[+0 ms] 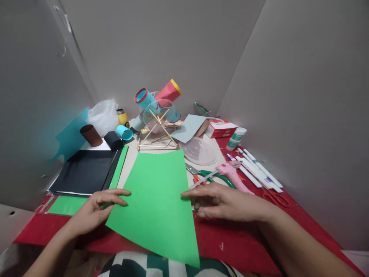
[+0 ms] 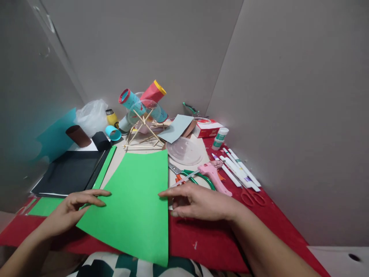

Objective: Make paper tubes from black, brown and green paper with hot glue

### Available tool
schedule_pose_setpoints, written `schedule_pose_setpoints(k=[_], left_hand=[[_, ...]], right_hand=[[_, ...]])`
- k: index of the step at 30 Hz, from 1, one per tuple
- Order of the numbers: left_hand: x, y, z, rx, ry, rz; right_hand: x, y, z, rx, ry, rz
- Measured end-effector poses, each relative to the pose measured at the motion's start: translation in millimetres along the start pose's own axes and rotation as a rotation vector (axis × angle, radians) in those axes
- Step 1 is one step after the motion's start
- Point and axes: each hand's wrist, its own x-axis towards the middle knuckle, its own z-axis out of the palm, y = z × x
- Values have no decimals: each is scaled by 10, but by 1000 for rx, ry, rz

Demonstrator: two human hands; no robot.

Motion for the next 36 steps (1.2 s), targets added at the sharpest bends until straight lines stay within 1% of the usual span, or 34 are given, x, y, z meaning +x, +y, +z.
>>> schedule_pose_setpoints(k=[5,10,13,15,16,18,19,20,21,23,25,26,27,29,31,33,36], left_hand=[[-26,-62,-77,-111,49,-97],[40,-130,-85,-144,126,-177],[48,-133,-146,-171,166,-213],[43,-65,-224,-117,189,-212],[48,-2,-261,-47,221,-203],[98,183,-299,168,311,-153],[153,298,-285,288,346,-110],[234,421,-242,393,351,-43],[342,546,-171,475,315,33],[643,781,47,615,223,197],[1042,973,327,774,77,321],[1265,1048,473,881,31,337],[1496,1108,613,1005,1,306],[1952,1188,858,1084,-7,290],[2356,1220,1037,1152,-6,271],[2680,1218,1148,1213,-23,228],[3008,1177,1227,1282,-67,150]], right_hand=[[8,-9,18,-66,52,-1],[3,22,58,-24,24,-54],[17,2,74,-38,10,-97],[29,-19,81,-29,-10,-129],[34,-30,85,-24,-12,-137],[39,-51,93,-36,18,-130],[39,-61,98,-53,46,-122],[38,-71,103,-75,75,-114],[36,-81,108,-95,102,-108],[30,-97,116,-126,148,-106],[25,-106,120,-159,189,-111],[25,-107,120,-182,204,-117],[26,-107,119,-208,219,-122],[30,-103,113,-255,245,-134],[34,-96,108,-291,273,-143],[32,-90,104,-332,292,-141],[15,-80,107,-382,297,-131]])
